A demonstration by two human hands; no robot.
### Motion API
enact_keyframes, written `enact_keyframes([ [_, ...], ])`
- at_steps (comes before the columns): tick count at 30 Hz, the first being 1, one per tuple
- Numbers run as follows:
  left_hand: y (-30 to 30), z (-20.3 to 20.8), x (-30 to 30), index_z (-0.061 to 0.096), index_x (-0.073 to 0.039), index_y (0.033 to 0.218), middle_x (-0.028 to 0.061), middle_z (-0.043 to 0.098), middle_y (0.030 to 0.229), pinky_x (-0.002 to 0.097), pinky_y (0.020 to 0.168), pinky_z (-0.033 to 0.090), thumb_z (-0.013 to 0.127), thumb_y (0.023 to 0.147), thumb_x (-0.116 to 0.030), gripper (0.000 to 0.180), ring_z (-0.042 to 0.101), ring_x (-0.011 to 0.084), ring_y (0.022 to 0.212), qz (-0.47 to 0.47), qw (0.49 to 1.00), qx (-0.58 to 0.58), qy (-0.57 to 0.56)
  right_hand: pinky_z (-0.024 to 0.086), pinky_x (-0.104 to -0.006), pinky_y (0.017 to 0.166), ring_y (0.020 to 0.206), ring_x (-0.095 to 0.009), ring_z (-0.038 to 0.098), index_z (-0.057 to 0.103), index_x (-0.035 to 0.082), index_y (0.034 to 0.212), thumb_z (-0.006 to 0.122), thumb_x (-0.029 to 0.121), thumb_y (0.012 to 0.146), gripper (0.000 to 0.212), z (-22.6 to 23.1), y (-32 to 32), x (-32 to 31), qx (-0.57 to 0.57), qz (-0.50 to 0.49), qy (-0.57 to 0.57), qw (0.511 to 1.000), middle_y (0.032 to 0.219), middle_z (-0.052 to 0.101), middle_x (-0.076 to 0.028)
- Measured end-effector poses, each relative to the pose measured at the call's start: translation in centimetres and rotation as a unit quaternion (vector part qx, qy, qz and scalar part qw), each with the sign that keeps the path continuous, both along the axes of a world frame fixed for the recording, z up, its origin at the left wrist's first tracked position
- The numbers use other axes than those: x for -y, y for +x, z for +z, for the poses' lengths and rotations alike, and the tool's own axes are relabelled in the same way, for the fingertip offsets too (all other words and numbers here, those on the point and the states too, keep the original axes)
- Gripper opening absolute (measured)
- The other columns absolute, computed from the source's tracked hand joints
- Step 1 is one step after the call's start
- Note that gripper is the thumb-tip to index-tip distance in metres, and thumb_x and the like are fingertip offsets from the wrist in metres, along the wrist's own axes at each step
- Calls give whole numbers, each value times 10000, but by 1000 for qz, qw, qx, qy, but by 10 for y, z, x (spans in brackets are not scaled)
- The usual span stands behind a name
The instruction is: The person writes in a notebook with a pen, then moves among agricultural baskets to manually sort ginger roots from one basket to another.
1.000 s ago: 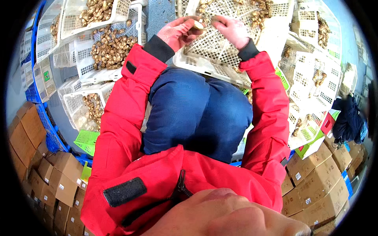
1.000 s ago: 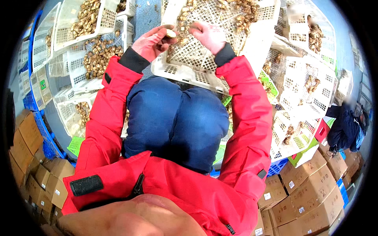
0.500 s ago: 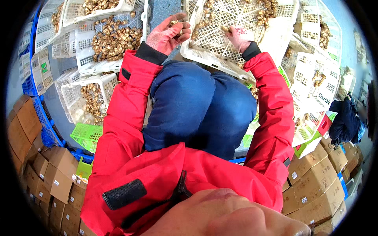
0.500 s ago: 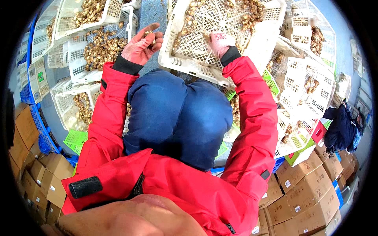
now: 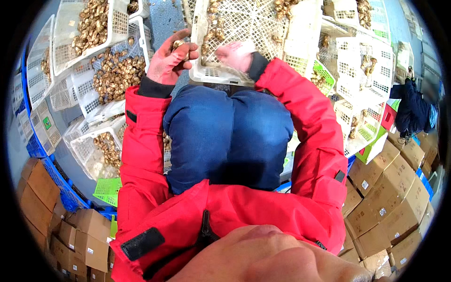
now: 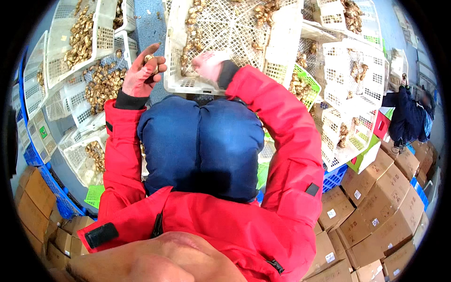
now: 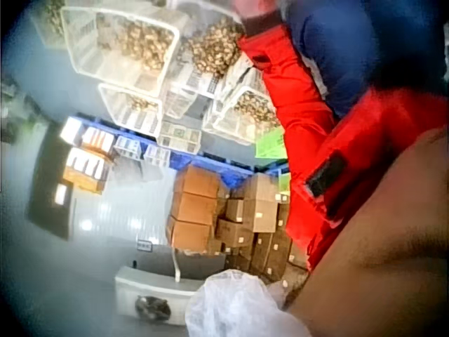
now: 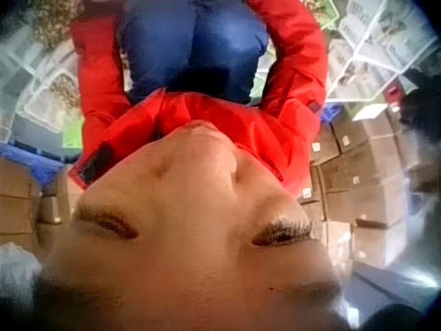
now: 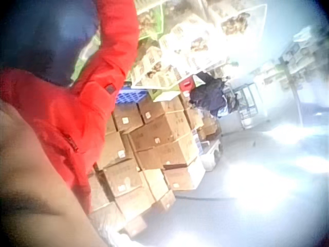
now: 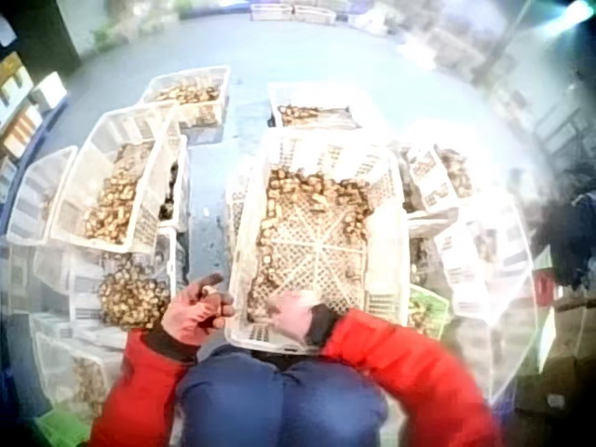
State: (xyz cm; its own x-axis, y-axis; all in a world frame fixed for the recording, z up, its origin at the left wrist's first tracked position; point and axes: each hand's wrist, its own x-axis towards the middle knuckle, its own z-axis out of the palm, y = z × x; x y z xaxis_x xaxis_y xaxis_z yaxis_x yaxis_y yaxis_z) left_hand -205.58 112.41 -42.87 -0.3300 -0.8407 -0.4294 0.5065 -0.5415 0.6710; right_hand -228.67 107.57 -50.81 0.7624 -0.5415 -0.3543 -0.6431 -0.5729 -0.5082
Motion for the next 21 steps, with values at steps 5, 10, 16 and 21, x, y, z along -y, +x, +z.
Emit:
enact_keyframes([
  [5,-52,1,39,331,-36,1272,97,525,1085,266,796,460,577,829,-205,534,543,163,952,-75,994,-76,-38,471,-392,694,764,-305,609,558,44,988,536,182,782,249,-16,-136,60,-173,-297,-131,930,841,620,-185],
  [10,-91,-32,59,405,-33,1176,112,539,1053,273,743,500,503,872,-134,335,562,174,914,-157,982,-100,9,483,-364,749,868,-287,601,593,49,958,544,195,747,261,-66,-136,61,-355,-286,-109,883,938,624,-138],
  [16,-104,-65,57,434,-37,1154,111,523,1059,463,876,431,489,874,-118,297,521,264,956,-53,974,-127,178,447,-231,542,610,-80,549,596,25,1004,607,192,782,278,26,-98,41,183,-343,254,885,781,620,-32],
  [21,-117,-60,70,481,-69,1124,105,530,1106,357,815,491,489,878,-144,257,538,259,1006,-86,953,-235,174,488,-372,665,760,-259,626,657,90,899,536,455,777,403,-34,-131,113,-92,-467,-138,869,840,644,-135],
])
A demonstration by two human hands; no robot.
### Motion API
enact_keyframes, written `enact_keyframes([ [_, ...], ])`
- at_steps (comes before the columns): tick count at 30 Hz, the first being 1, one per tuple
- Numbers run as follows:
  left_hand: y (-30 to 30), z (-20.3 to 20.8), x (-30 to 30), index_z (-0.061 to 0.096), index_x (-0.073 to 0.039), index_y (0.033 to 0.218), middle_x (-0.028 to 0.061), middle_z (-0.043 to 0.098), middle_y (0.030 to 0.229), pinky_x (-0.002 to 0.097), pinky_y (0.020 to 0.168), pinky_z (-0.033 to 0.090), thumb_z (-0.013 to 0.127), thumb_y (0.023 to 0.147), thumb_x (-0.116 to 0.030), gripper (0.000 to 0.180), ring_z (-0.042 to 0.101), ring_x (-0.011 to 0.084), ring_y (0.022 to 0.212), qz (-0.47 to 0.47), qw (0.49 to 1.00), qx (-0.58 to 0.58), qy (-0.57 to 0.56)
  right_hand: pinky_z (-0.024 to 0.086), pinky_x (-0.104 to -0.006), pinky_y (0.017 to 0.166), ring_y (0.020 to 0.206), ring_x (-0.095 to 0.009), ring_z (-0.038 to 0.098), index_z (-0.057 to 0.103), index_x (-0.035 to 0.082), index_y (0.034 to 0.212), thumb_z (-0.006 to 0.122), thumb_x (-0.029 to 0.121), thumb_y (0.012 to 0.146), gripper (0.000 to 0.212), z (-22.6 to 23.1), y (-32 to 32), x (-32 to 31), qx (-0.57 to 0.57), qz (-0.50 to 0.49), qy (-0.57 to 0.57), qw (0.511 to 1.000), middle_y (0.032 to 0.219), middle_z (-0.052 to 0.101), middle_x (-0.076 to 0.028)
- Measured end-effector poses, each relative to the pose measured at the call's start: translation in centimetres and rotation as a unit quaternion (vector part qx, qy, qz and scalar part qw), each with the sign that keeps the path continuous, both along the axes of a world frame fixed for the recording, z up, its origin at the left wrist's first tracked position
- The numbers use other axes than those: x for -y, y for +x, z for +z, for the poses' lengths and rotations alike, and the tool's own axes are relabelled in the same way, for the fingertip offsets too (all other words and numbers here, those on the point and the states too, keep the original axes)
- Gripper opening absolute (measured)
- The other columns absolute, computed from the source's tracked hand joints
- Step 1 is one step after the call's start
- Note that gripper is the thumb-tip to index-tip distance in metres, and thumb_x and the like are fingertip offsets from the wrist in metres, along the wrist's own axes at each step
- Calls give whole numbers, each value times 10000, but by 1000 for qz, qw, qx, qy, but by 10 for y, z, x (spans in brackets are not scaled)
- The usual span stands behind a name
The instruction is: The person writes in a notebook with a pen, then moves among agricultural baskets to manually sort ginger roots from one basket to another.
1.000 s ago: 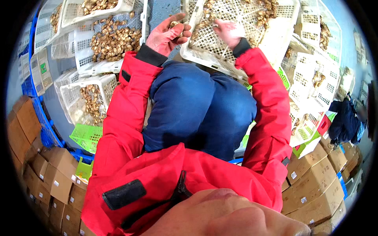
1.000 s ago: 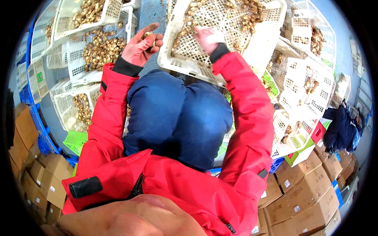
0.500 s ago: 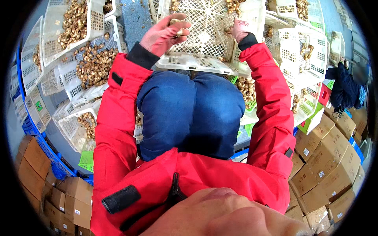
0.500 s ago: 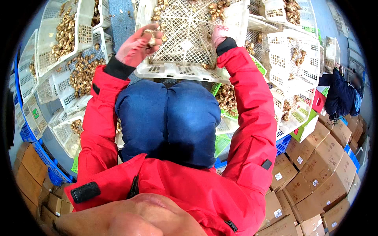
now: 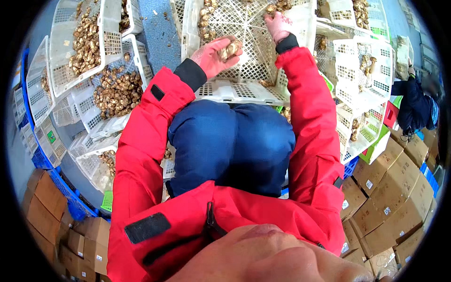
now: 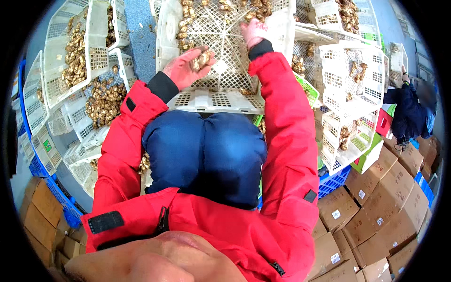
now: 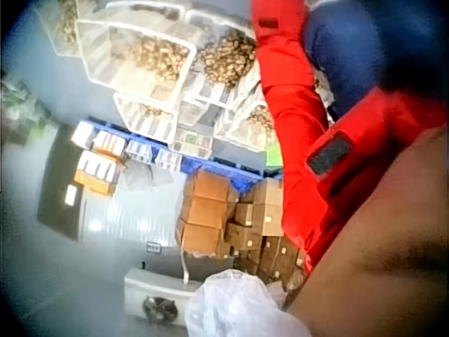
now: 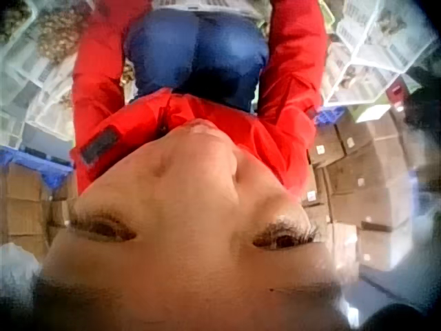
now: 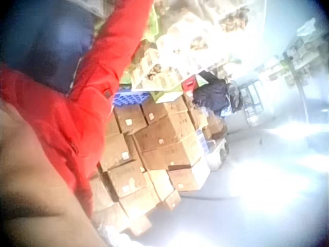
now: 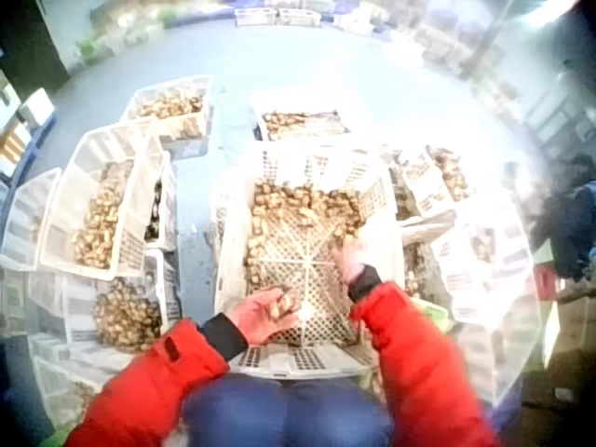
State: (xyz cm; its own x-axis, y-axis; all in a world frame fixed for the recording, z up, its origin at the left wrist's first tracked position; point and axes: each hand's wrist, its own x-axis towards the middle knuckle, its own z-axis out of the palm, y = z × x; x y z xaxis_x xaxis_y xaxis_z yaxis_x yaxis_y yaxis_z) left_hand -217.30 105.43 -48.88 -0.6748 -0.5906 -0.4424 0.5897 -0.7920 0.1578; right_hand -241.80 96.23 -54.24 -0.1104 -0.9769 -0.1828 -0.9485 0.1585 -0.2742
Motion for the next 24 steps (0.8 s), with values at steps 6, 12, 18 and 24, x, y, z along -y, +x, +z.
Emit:
enact_keyframes([
  [6,10,10,-4,492,-67,1115,113,534,1113,321,776,512,510,861,-82,255,564,218,959,14,997,73,-14,490,-405,727,900,-270,608,664,100,910,501,304,786,289,-4,12,35,-208,15,103,973,992,630,-85],
  [12,19,-12,-5,474,-45,1100,129,528,1090,336,821,477,498,856,-45,244,545,240,954,33,994,99,-20,448,-381,829,942,-298,577,600,12,959,550,321,704,403,7,8,19,-146,89,119,978,990,603,-188],
  [18,1,-6,-1,455,-70,1122,85,521,1027,341,837,463,488,869,-106,258,526,219,957,26,983,180,-13,486,-302,668,749,-188,619,604,32,1002,593,354,753,408,5,-6,11,161,-6,93,983,881,637,-114],
  [24,10,-10,1,507,-81,1033,94,553,982,325,703,516,504,875,-292,263,561,236,903,121,989,38,76,468,-280,581,671,-183,596,528,123,1155,596,378,789,452,81,72,-11,241,163,90,953,792,616,-73],
])
